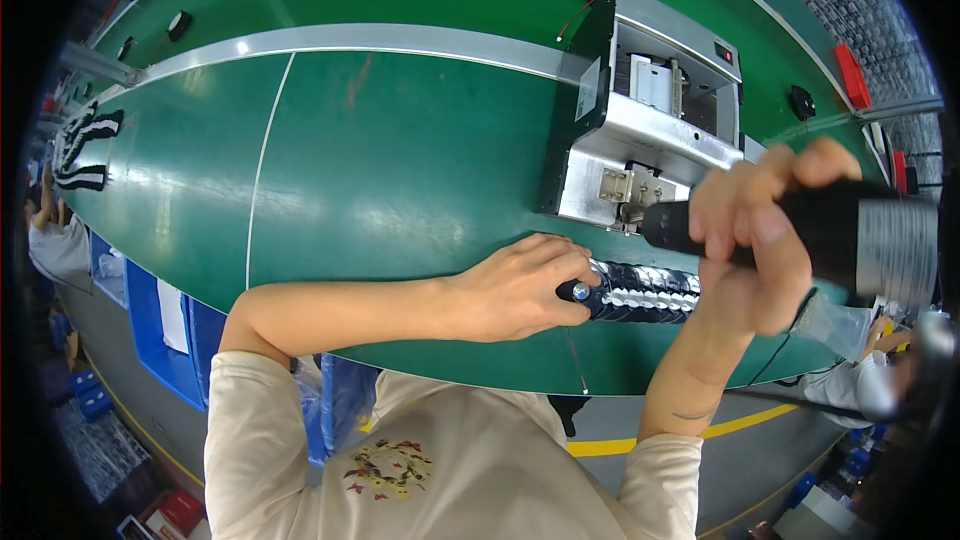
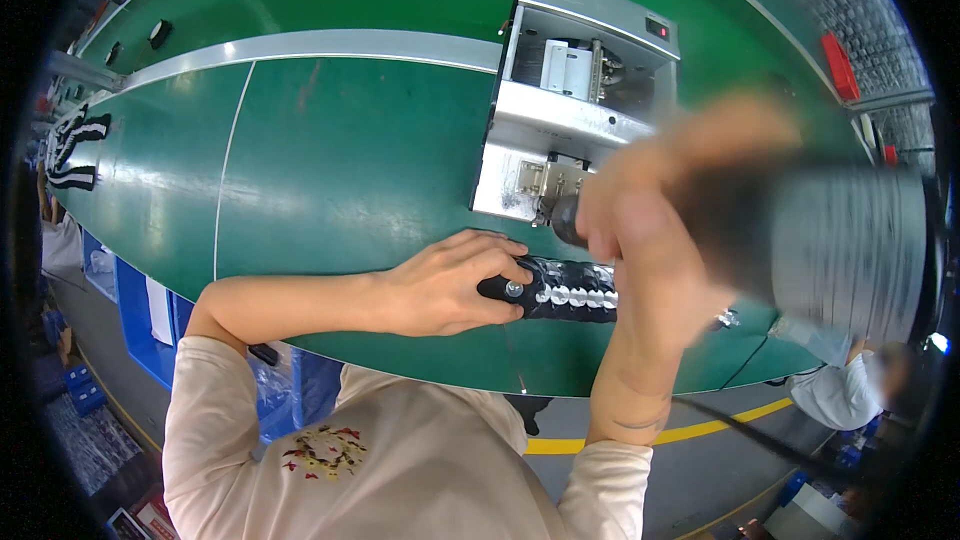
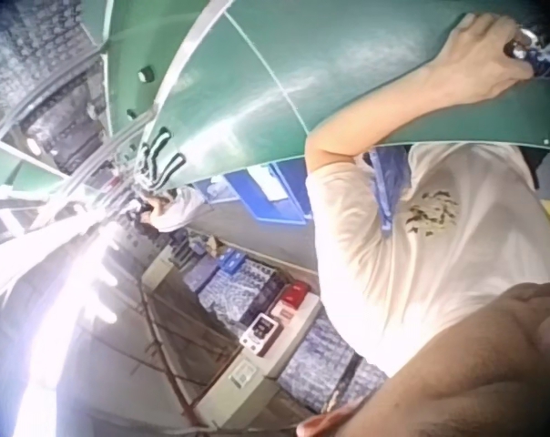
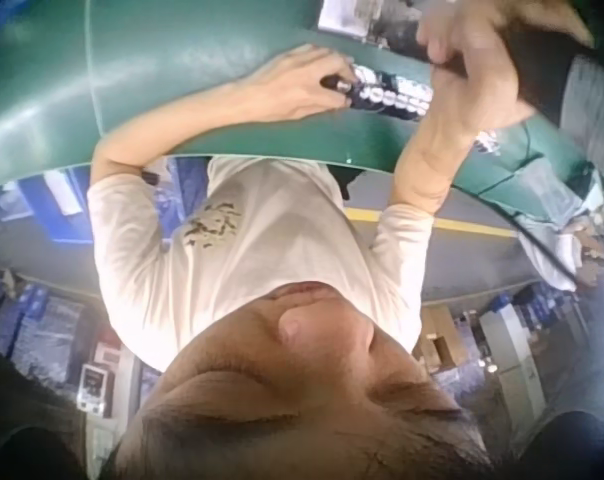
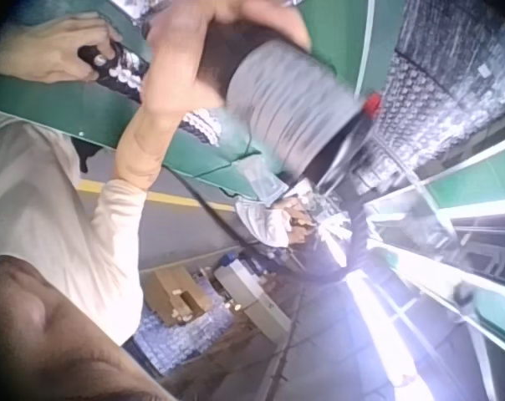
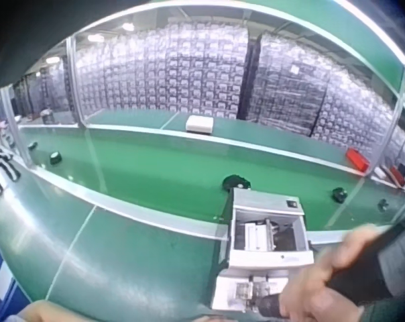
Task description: The person assembles LED strips by picking up a circular LED component, inserting wires into it, and securing them with an electric screwdriver.
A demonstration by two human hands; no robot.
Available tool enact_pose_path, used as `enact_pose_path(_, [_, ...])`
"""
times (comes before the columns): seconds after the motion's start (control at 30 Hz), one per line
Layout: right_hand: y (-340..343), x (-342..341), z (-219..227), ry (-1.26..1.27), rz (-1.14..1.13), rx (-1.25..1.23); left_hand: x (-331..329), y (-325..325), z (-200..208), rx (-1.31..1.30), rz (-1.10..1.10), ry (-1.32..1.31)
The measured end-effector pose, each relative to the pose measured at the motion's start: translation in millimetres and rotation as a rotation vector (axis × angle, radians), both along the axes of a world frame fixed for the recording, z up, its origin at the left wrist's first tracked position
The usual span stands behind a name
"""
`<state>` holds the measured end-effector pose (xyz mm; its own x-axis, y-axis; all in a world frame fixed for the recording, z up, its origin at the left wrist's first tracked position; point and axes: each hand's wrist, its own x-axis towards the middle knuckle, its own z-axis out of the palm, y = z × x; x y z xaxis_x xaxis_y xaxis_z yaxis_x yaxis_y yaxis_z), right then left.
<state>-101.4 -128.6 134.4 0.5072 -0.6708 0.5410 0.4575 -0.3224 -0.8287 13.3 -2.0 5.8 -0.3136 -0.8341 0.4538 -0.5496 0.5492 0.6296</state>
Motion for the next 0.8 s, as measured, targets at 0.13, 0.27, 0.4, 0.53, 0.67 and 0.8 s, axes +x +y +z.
enact_pose_path(0.13, [13, -29, -7, -0.065, 0.13, -0.021, -2, -1, 2, -0.017, 0.007, -0.05])
enact_pose_path(0.27, [27, -44, -20, -0.064, 0.102, 0.109, 0, 0, 1, 0.008, -0.003, -0.044])
enact_pose_path(0.4, [30, -46, -30, -0.041, 0.099, 0.127, 0, 1, 1, 0.01, -0.001, -0.044])
enact_pose_path(0.53, [33, -38, -31, 0.026, 0.078, 0.074, -2, 0, -1, 0.015, -0.002, -0.023])
enact_pose_path(0.67, [38, -35, -33, 0.047, 0.004, 0.032, -3, -1, 1, 0.012, 0.003, -0.014])
enact_pose_path(0.8, [41, -40, -35, 0.074, 0.08, 0.043, -3, -1, 2, -0.002, -0.004, -0.012])
